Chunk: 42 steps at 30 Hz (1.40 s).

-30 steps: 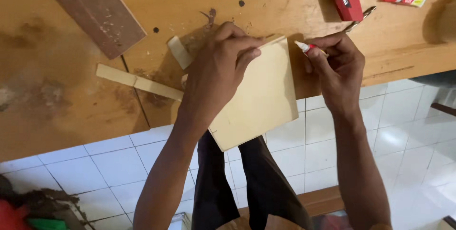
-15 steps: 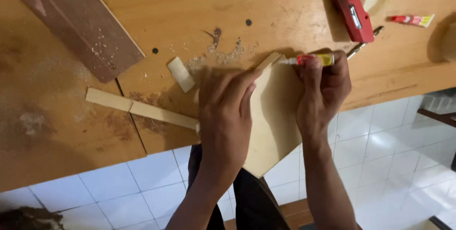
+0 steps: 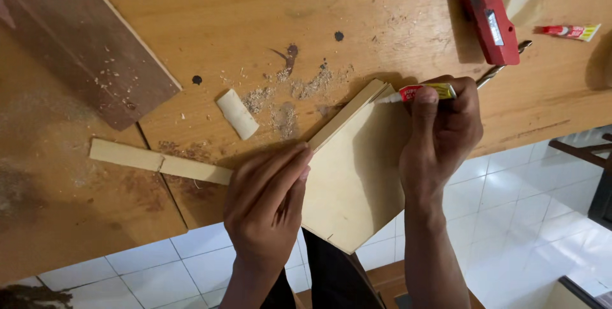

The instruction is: The person assembles a small wooden box by fitting panels together and applying glue to the edges by hand.

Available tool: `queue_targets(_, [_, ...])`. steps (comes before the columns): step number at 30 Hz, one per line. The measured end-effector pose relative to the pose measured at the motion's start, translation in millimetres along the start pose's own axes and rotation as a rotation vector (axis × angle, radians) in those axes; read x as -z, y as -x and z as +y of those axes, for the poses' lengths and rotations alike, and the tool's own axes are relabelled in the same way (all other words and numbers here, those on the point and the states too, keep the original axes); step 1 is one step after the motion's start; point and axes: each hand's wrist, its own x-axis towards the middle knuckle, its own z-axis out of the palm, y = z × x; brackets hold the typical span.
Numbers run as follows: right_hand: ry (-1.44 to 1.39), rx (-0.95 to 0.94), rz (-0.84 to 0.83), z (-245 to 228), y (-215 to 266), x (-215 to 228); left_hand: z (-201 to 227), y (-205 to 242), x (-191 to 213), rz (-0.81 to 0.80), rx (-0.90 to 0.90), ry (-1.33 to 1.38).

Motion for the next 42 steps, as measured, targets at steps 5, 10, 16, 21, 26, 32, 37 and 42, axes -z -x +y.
queue_targets(5, [0.065,0.025,0.006,-3.8,-1.4,-4.4,-3.3,-0.6,-2.7,0.028,-0.031,0.007])
queue_targets(10, [0.207,0.06,0.025,-4.5,-2.1,-5.2,-4.9,0.7,-4.3,0.039,-0.035,-0.015])
queue_targets(16, [0.376,0.082,0.072,-5.0,0.0,-5.4,-5.3,-1.9,-3.4,0.028,-0.026,0.001])
queue_targets(21, [0.23,0.06,-0.027,-9.7,3.8,2.5,-7.2,-1.0,-4.3,0.037,-0.038,0.005])
queue_targets(26, [0.022,0.0,-0.022,-1.3,2.5,6.0,-6.5,-1.5,-3.1,0.021,-0.027,-0.001])
queue_targets(32, [-0.101,-0.075,0.067,9.0,4.2,7.3,-8.3,-0.1,-3.2,0.026,-0.039,-0.011])
queue_targets(37, [-0.118,-0.065,0.108,8.3,6.5,2.1,-8.3,-1.1,-1.6,0.013,-0.037,-0.001])
queue_targets(42, [-0.128,-0.069,0.158,8.3,6.0,-1.0,-9.2,-1.6,-2.0,0.025,-0.038,-0.002])
